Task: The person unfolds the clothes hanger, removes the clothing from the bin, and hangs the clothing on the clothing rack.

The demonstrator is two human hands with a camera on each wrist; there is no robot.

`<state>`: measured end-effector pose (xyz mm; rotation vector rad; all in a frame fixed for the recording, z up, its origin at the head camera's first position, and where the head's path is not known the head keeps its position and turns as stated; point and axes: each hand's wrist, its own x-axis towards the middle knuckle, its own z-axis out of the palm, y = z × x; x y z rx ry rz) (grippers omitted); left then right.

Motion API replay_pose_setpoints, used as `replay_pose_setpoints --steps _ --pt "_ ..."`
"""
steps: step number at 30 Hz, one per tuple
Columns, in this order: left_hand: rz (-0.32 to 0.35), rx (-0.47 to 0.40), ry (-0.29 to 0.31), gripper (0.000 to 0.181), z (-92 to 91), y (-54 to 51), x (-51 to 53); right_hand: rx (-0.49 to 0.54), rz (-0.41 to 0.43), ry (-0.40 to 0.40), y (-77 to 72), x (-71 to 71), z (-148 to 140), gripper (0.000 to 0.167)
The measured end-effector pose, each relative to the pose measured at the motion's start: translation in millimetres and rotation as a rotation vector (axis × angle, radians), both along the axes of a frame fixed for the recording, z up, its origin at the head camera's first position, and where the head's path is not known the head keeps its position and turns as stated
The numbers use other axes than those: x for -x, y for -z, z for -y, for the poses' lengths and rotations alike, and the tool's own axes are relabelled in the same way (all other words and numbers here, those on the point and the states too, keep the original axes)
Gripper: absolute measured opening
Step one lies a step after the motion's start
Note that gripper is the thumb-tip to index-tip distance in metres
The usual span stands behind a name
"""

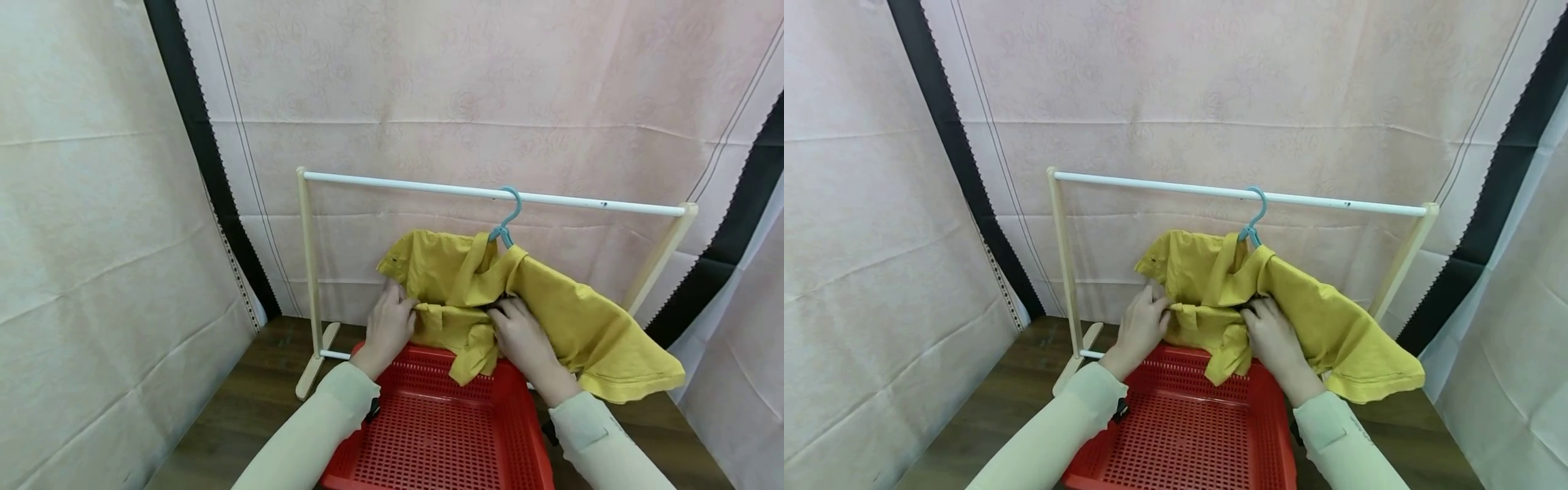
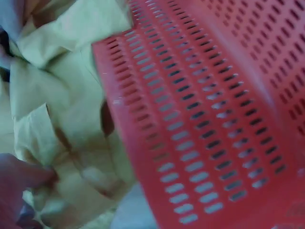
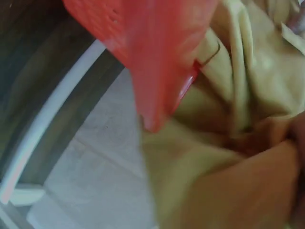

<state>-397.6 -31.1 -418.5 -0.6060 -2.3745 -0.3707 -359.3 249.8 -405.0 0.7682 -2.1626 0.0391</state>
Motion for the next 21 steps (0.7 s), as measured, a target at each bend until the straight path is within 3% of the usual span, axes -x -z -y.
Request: replay_pose_setpoints --steps 2,3,6,8,11,13,15,19,21 --pt "0.126 -0.019 0.046 0.033 -1.4 -1.7 -2.0 0.011 0.01 0.086 -0.2 0.4 2.6 0.02" --pt "0.216 0.0 0.065 0.039 -1.5 -1.7 -3.6 0.008 0.06 0.108 -0.4 -0.4 3.7 0.02" --pt "0.463 0.11 0.124 0.049 -0.4 0.6 -8.2 -0.02 0.306 0.069 -0.4 -4.7 5.4 0.018" --pt "0.555 0.196 0.154 0.048 1.5 2.9 -10.7 -0.041 0.477 0.008 -0.3 -8.5 5.2 0.013" --pt "0.612 0.265 0.193 0.041 4.4 5.6 -13.0 -0.088 0.606 -0.053 0.6 -12.9 4.1 0.006" --pt "0.625 0.276 0.209 0.039 6.4 6.5 -13.4 -0.124 0.652 -0.024 1.1 -15.2 3.5 0.012" --pt "0.636 0.272 0.221 0.038 8.0 7.5 -13.4 -0.149 0.73 0.063 1.4 -16.9 3.1 0.024" --pt "0.622 0.285 0.224 0.031 9.9 10.1 -13.6 -0.167 0.915 0.312 2.2 -19.7 2.5 0.042" --pt "0.604 0.293 0.219 0.028 11.0 11.6 -13.8 -0.158 0.955 0.39 3.1 -20.2 1.6 0.049"
